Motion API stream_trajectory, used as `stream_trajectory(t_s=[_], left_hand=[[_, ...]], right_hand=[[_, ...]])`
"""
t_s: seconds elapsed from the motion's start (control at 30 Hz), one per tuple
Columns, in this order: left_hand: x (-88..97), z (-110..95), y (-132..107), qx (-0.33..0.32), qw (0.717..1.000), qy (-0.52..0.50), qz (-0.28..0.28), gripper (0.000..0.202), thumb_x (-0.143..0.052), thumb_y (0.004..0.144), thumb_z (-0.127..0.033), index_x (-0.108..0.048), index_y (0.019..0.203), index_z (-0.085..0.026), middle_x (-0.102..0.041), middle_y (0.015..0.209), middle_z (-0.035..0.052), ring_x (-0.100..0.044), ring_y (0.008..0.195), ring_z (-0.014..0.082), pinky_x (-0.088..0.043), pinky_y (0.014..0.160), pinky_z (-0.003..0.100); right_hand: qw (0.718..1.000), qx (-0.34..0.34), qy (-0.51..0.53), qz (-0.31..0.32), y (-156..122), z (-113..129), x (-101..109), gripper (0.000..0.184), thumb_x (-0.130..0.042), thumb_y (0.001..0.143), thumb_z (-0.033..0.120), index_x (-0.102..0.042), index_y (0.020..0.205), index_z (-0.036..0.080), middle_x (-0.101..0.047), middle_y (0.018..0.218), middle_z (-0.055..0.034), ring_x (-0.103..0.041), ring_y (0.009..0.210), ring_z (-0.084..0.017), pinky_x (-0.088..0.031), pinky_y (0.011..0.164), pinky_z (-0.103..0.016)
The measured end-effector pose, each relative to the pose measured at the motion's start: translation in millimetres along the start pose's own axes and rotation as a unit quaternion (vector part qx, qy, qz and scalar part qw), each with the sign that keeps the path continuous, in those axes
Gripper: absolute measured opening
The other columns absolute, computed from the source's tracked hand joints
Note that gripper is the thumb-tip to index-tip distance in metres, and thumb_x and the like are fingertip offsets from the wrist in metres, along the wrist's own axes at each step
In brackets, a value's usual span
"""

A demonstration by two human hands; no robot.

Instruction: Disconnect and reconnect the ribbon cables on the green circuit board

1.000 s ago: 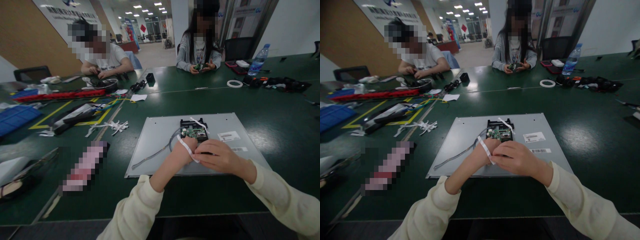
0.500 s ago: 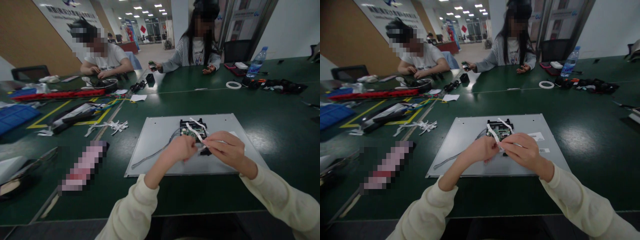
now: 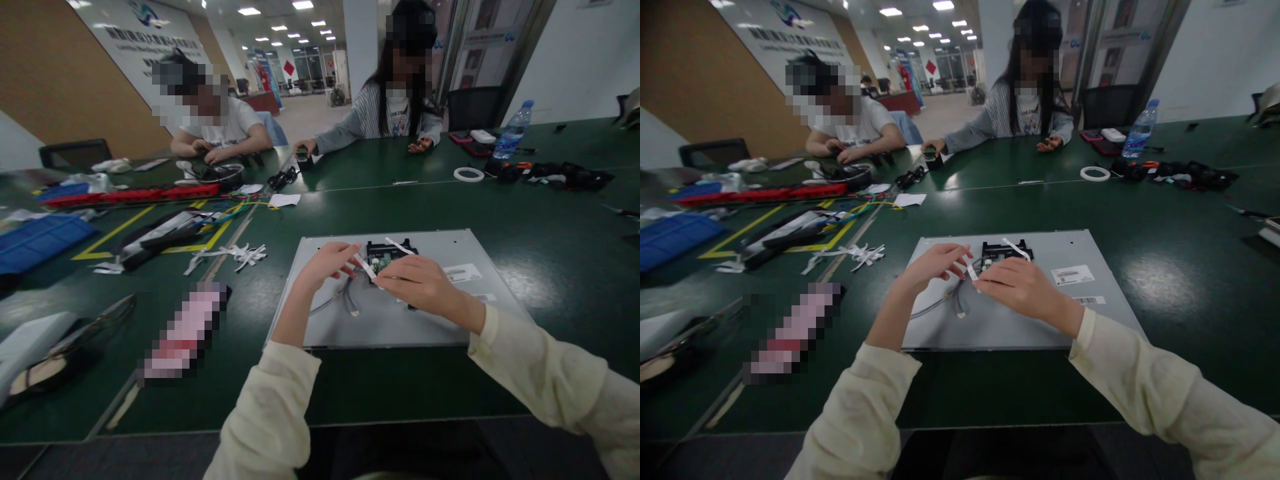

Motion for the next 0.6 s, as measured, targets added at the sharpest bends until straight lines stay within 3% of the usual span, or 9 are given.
stream_trajectory(t_s=[0.2, 0.4, 0.6], left_hand=[[6.6, 3.1, 2.6, -0.018, 0.999, -0.026, -0.004, 0.039, -0.052, 0.077, -0.051, -0.064, 0.088, -0.015, -0.070, 0.089, 0.0071, -0.065, 0.069, 0.0128, -0.034, 0.050, 0.018], [12.0, 8.5, 11.7, -0.058, 0.997, -0.020, -0.041, 0.020, -0.058, 0.071, -0.032, -0.064, 0.082, -0.016, -0.067, 0.072, 0.0020, -0.066, 0.073, 0.0143, -0.041, 0.056, 0.019], [18.5, 21.5, 30.7, -0.103, 0.988, 0.059, -0.097, 0.017, -0.055, 0.069, -0.025, -0.068, 0.071, -0.014, -0.069, 0.070, 0.0029, -0.063, 0.068, 0.0140, -0.046, 0.066, 0.022]], right_hand=[[0.996, -0.065, -0.017, 0.058, 9.4, -13.1, -32.4, 0.018, -0.052, 0.089, 0.017, -0.068, 0.097, 0.019, -0.068, 0.101, -0.0064, -0.060, 0.098, -0.016, -0.048, 0.088, -0.035], [0.988, -0.104, -0.012, 0.109, 5.1, -16.9, -56.7, 0.021, -0.050, 0.091, 0.018, -0.069, 0.098, 0.017, -0.068, 0.105, -0.0073, -0.059, 0.104, -0.017, -0.045, 0.092, -0.036], [0.978, -0.119, 0.002, 0.172, 1.8, -16.5, -79.3, 0.020, -0.050, 0.090, 0.018, -0.070, 0.095, 0.017, -0.068, 0.108, -0.0057, -0.058, 0.106, -0.018, -0.041, 0.095, -0.036]])
Point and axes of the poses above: each hand's wrist, its own y-axis towards the middle knuckle, its own x-axis out of the back of the hand, z = x × y, the point moved 10 cm from there along y, towards the middle knuckle
